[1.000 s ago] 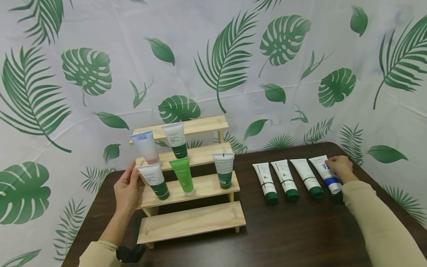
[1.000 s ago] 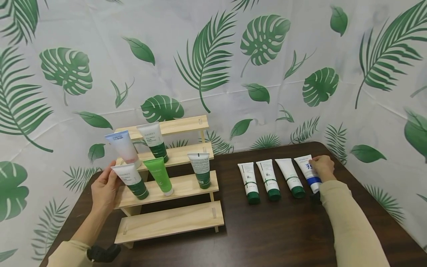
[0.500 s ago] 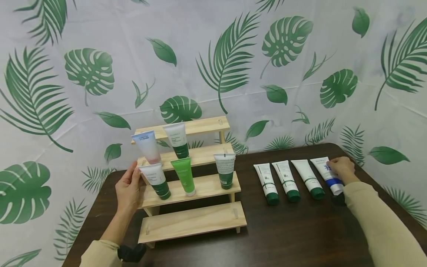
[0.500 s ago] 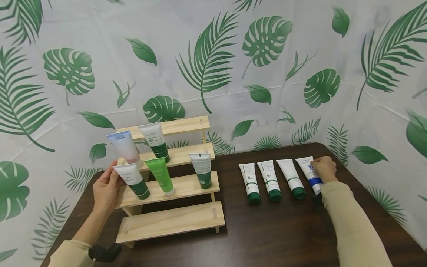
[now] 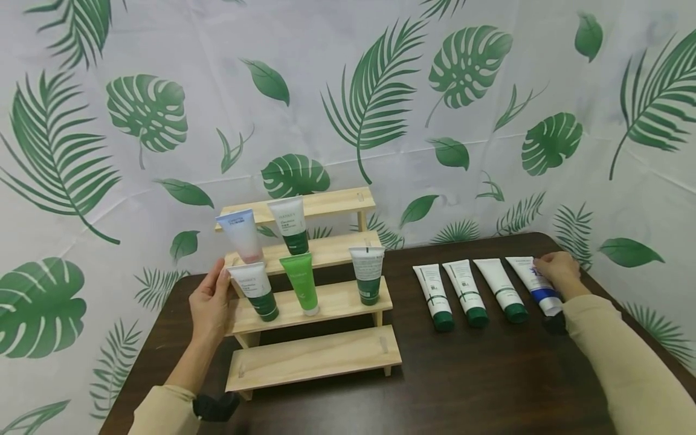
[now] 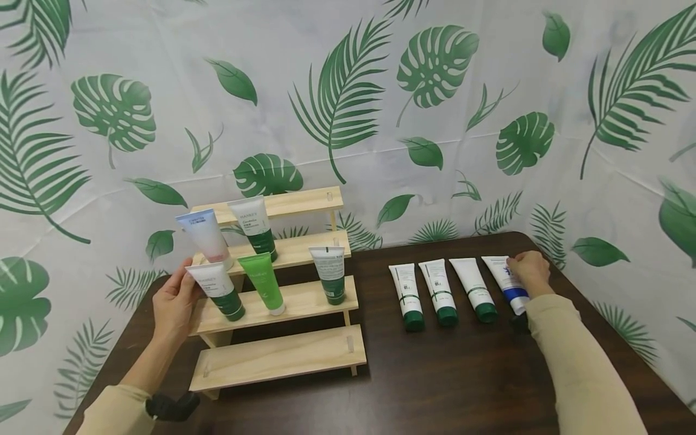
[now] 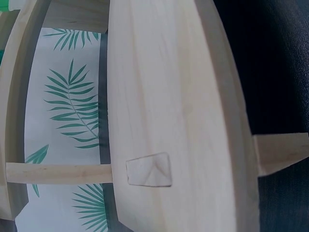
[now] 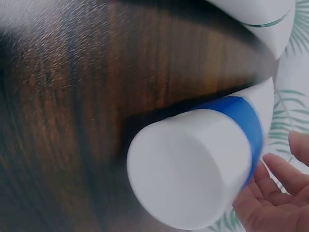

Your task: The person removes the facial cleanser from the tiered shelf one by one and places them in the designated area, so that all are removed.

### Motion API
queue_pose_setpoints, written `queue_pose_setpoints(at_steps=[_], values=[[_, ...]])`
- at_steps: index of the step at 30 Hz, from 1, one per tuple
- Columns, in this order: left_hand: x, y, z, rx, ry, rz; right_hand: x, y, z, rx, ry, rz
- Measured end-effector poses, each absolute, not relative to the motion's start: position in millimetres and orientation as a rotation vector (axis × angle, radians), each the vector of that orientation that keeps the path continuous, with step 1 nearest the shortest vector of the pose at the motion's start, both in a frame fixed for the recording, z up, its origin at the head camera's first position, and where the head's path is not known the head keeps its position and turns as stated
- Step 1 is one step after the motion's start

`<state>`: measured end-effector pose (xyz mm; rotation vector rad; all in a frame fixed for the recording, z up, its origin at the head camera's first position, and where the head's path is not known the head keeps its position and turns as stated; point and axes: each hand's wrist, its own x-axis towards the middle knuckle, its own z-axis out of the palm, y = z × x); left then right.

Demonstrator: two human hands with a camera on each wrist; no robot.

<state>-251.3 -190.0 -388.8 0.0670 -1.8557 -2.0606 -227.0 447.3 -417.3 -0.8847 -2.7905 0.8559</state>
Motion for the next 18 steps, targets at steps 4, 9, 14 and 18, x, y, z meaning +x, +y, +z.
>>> queue_pose_setpoints(at_steps=[4,9,14,18], values=[[-252,-190,-388,0.066,-1.849,-2.061,-230,444,-411,-0.775,-2.747,0.814],[-253,-190,-388,0.056,-1.839,-2.065,-238,433,-395,-0.641,-2.690,0.818],[-253,-190,-388,0.064,-1.820,-2.088,-250,408,-372,-0.448,-2.607,0.858],[-252,-190,-388,0.068,-1.827,-2.102,-256,371,-345,-0.315,-2.548,0.963]])
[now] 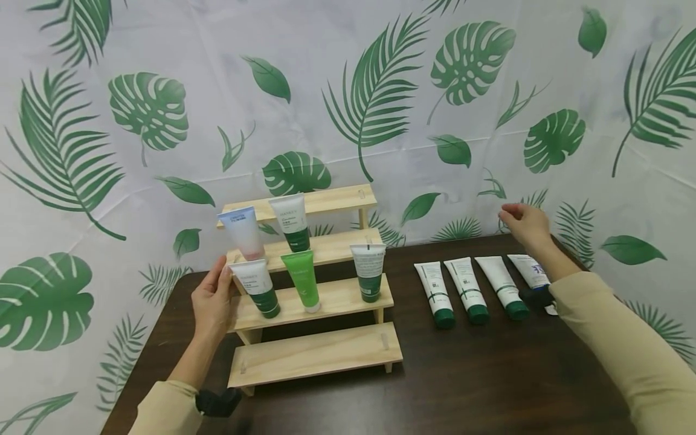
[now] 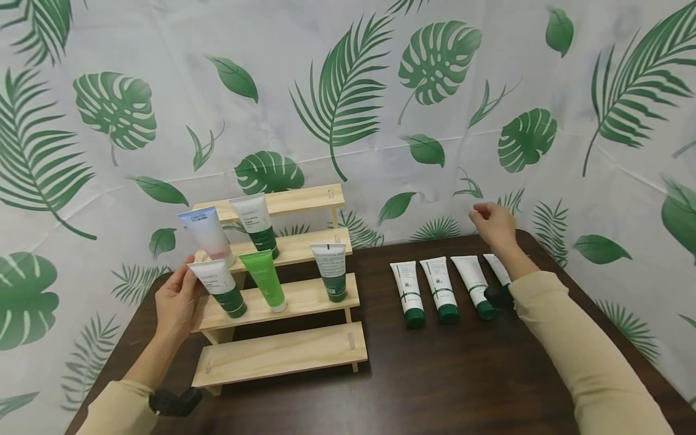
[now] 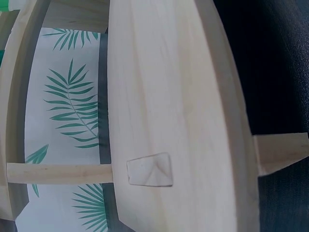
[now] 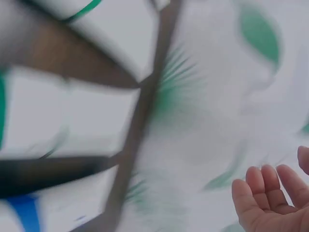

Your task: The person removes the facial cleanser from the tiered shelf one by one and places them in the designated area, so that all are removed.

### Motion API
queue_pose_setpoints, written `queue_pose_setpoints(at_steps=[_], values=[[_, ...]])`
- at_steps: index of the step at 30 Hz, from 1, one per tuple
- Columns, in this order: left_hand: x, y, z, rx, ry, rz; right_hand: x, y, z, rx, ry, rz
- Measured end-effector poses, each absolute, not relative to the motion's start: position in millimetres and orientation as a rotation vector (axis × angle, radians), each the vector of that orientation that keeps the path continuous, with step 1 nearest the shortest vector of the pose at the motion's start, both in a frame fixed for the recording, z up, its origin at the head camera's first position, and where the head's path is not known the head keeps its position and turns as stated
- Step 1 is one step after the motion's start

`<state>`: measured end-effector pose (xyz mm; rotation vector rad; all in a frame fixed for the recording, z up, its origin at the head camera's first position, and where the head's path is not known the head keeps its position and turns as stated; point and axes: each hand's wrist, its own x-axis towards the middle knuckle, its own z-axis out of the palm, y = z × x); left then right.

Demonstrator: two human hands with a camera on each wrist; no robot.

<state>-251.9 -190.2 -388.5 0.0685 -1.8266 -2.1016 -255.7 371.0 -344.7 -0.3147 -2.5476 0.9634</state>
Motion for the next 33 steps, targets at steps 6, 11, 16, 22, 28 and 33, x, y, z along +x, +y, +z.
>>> queue_pose_setpoints(at_steps=[6,11,16,22,28,33], values=[[-249,-191,-389,0.069,-1.838,-2.094,-254,310,-303,-0.028,-2.486,1.163],[-248,-191,-389,0.065,-1.845,-2.081,-250,265,-279,0.194,-2.415,1.336],[-248,-192,-390,0.044,-1.833,-2.091,-246,224,-263,0.295,-2.403,1.425],[-248,-192,-391,0.040,-1.821,-2.088,-241,181,-250,0.415,-2.397,1.561],[-247,-191,-390,0.043,-1.853,-2.048,-236,145,-242,0.527,-2.395,1.663],[-245,-191,-391,0.059,-1.860,-2.054,-235,124,-239,0.574,-2.412,1.654]])
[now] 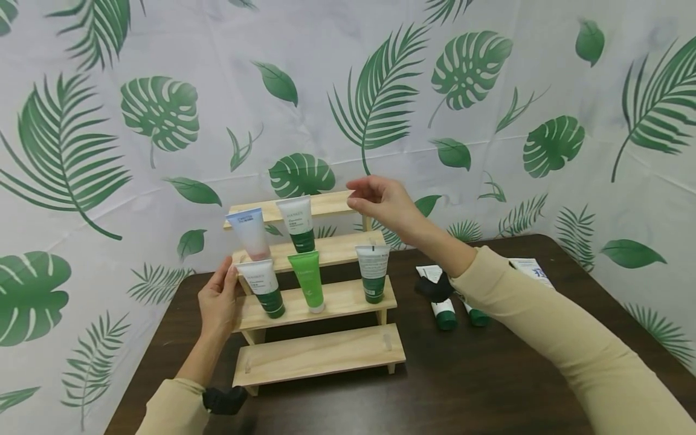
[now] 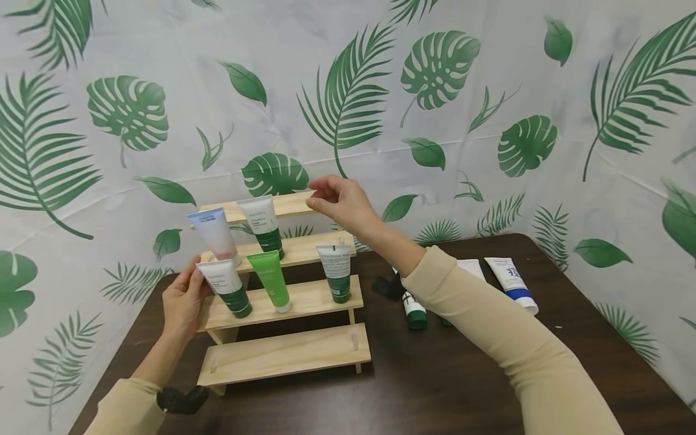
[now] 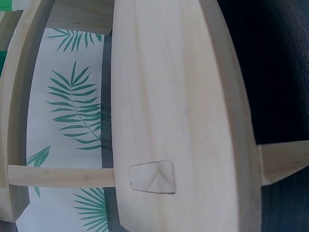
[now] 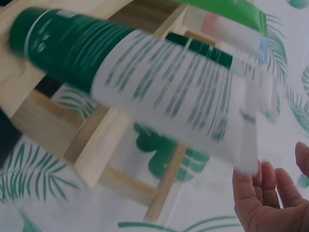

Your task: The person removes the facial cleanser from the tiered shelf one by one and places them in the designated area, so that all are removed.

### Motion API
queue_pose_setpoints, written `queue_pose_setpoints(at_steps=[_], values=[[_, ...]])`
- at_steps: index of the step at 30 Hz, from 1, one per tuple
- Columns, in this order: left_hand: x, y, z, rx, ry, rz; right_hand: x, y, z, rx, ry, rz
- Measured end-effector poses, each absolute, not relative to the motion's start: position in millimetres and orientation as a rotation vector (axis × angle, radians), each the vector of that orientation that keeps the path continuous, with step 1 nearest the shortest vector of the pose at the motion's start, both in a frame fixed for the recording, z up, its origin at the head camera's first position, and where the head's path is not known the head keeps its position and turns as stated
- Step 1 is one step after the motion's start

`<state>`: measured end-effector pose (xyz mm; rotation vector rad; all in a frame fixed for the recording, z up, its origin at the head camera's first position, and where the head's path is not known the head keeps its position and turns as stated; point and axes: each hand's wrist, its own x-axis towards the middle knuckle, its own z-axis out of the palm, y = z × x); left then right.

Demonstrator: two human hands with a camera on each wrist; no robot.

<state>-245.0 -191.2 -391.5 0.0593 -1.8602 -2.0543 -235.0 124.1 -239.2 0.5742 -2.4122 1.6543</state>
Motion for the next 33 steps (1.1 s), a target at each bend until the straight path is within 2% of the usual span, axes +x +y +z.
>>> queue_pose_setpoints(at_steps=[33], values=[[-249,-193,-394,0.042,-1.866,-2.033,-252,60,-239,0.506,-2.560,1.656]])
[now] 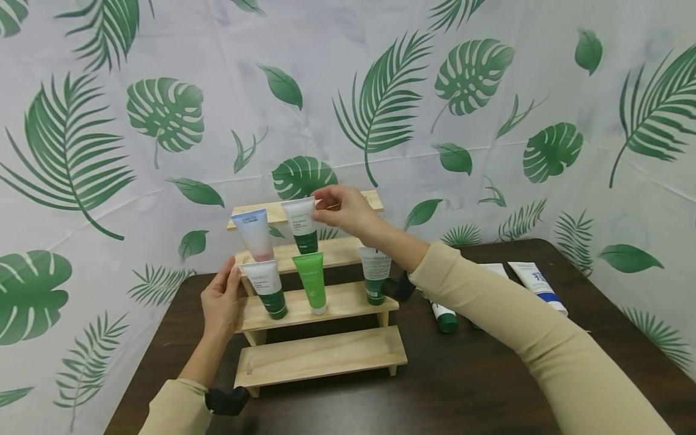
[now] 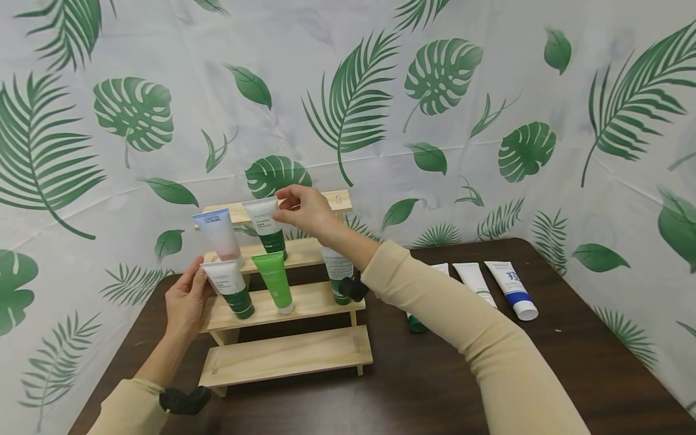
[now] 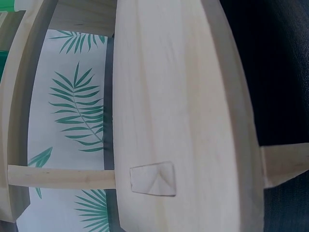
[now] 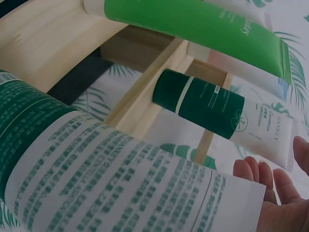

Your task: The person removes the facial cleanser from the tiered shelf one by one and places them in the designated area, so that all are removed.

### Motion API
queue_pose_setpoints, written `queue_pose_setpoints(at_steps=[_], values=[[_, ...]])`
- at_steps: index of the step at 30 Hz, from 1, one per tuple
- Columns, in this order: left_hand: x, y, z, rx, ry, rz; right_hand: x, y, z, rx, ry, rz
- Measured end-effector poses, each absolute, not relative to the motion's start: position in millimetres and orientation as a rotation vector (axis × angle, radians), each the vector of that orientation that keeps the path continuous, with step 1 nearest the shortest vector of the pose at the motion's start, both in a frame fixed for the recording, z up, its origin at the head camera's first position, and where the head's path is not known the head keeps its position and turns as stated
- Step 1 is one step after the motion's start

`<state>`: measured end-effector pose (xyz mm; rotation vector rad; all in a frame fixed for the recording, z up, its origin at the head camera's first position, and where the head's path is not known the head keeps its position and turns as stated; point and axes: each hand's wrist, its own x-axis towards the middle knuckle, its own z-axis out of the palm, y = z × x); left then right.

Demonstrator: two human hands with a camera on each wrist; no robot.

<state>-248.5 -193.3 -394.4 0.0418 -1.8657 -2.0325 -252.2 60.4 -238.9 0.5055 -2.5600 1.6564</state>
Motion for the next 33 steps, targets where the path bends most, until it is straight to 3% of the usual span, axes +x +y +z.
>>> queue_pose_setpoints(at_steps=[33], values=[[-250,-194,-395,0.010,-1.845,-2.058,-263,45,-240,0.450,-2.559,1.668]])
